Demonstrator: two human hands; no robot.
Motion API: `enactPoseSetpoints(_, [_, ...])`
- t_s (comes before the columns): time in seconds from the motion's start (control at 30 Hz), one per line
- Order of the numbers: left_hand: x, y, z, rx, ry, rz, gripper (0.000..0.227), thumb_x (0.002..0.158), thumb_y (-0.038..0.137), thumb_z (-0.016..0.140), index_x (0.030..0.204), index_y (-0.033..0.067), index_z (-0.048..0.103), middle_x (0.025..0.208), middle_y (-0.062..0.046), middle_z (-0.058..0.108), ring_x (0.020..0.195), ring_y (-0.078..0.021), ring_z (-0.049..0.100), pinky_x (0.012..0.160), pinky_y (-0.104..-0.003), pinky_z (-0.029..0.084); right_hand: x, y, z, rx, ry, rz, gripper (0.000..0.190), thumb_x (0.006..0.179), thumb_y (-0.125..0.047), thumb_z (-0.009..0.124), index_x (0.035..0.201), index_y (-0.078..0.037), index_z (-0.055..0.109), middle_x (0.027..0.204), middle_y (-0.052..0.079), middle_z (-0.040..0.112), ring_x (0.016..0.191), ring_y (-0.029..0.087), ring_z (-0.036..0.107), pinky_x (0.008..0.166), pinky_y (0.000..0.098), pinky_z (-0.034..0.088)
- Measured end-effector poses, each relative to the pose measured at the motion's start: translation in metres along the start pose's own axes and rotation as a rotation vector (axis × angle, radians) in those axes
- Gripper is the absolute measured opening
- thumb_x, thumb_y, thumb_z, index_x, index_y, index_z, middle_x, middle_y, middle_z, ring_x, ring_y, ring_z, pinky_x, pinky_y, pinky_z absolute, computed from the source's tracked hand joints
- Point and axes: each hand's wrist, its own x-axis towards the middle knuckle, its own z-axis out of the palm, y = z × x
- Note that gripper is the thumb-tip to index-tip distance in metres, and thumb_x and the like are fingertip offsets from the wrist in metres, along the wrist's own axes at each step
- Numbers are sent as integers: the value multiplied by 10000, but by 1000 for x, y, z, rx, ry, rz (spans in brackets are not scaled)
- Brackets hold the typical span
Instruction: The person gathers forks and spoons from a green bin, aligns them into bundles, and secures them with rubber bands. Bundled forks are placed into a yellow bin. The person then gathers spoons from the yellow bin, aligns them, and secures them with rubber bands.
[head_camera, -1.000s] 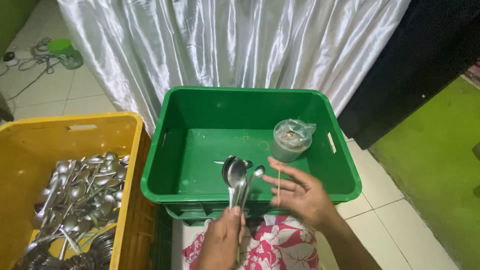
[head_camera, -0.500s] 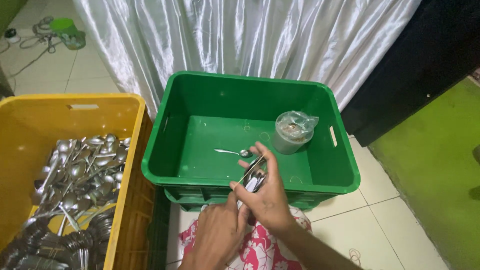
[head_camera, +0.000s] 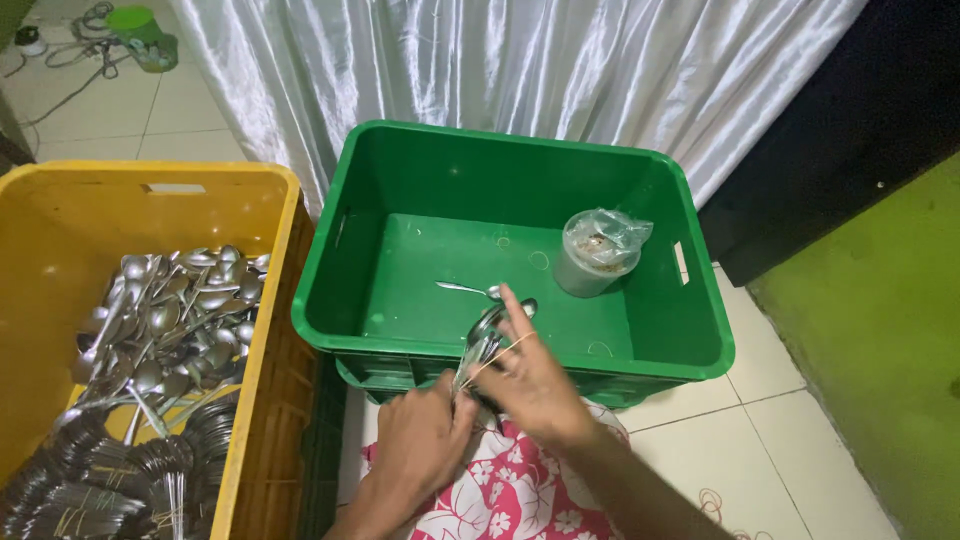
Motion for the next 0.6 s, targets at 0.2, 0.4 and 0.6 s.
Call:
enactPoseSetpoints(0.2, [15,-9,13,-35,11,-98,326,941,355,472,878,95,657,534,-82,631,421,-287,574,507,-464,514,-10,-7,-31,-338,-11,-172,552,983,-83,435,1514,36,344,1585,228,444,1161,260,716,648,204,609])
enactPoseSetpoints(0.4, [-5,8,-11,-164,-277,60,431,937,411,414,666,179,655,450,19,514,356,-177,458,472,-354,488,11,-43,-39,-435,282,200,465,943,-216,578,1406,-211,625,1266,189,731,1073,259,765,887,384,676])
enactPoseSetpoints(0.6, [-25,8,-29,-145,-498,395,167,835,309,531,817,161,606,583,-70,601,521,-322,579,598,-461,492,40,-39,-61,-595,-384,132,642,759,-618,631,1166,-151,798,984,113,869,954,254,837,922,537,620])
